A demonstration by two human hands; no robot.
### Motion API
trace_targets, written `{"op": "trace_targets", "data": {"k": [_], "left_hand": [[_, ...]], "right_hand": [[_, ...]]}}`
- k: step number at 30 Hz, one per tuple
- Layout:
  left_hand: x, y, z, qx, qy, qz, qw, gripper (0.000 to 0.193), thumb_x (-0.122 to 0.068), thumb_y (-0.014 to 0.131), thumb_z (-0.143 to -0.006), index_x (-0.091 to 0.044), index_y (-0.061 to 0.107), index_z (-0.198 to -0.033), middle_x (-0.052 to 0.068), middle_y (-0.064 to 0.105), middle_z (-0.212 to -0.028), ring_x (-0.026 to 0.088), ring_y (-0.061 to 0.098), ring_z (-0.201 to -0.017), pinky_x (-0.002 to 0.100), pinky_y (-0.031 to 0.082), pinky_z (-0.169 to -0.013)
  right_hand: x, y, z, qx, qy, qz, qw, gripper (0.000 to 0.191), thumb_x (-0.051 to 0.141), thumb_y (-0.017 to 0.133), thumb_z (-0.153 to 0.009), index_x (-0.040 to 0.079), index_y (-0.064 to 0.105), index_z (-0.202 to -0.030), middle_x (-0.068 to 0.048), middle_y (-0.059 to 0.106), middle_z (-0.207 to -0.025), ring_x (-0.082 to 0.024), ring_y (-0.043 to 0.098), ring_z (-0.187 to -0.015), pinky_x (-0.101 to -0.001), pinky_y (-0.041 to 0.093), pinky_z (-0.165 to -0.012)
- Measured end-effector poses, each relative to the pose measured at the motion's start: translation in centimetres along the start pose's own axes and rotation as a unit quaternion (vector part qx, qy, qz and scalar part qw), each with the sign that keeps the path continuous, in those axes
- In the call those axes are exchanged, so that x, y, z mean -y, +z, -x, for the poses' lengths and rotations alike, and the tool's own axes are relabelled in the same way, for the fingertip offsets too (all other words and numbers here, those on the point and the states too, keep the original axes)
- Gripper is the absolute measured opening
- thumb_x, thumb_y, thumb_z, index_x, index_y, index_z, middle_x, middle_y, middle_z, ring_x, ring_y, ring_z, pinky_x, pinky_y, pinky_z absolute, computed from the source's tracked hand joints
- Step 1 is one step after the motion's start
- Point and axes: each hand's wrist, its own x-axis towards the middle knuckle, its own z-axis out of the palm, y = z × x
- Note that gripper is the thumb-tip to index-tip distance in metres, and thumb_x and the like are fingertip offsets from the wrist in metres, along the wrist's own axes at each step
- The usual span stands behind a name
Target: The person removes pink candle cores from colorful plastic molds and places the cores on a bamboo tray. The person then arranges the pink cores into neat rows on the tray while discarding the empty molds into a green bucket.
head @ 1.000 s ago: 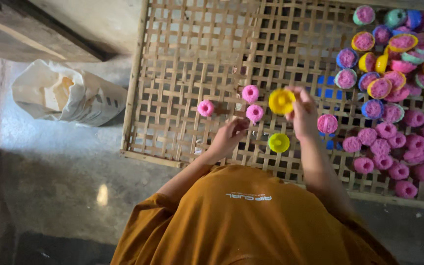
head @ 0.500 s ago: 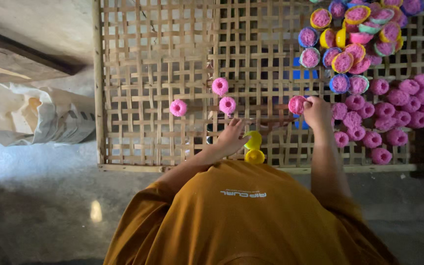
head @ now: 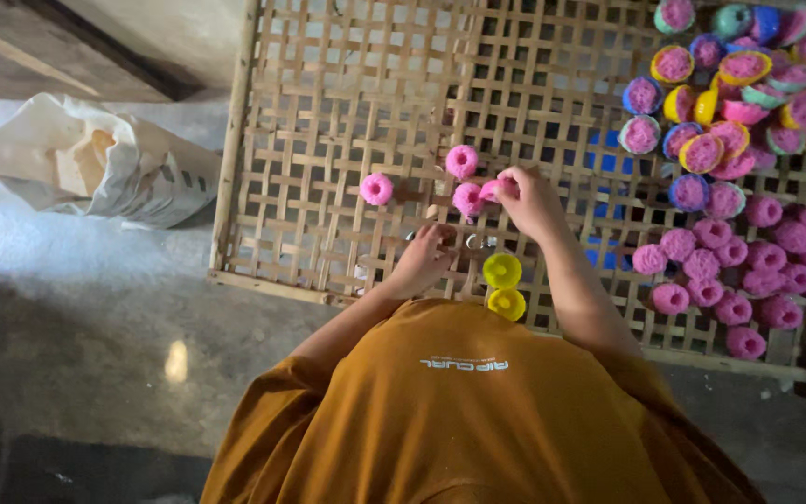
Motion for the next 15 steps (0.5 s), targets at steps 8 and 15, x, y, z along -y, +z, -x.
{"op": "trace_targets", "data": {"k": [8, 15], "left_hand": [[1.2, -1.4, 1.0, -0.008, -0.028, 0.048, 0.998, 0.039, -0.015, 0.069, -0.094, -0.003, 0.059, -0.129, 0.017, 0.058, -0.126, 0.027, 0.073, -0.100, 0.037, 0.059, -0.084], [0.8, -2.4, 1.2, 0.000, 0.023, 0.099, 0.995, 0.039, -0.011, 0.065, -0.099, -0.005, 0.059, -0.137, 0.014, 0.060, -0.131, 0.021, 0.070, -0.104, 0.036, 0.059, -0.091]], "right_hand": [[1.1, 0.0, -0.9, 0.122, 0.096, -0.122, 0.980, 0.035, 0.026, 0.072, -0.095, 0.005, 0.065, -0.122, -0.011, 0.074, -0.106, -0.022, 0.070, -0.087, -0.0361, 0.059, -0.077], [0.4, -0.5, 0.1, 0.203, 0.227, -0.427, 0.852, 0.023, 0.015, 0.064, -0.100, 0.001, 0.067, -0.117, -0.009, 0.072, -0.106, -0.014, 0.068, -0.084, -0.0284, 0.060, -0.073]]}}
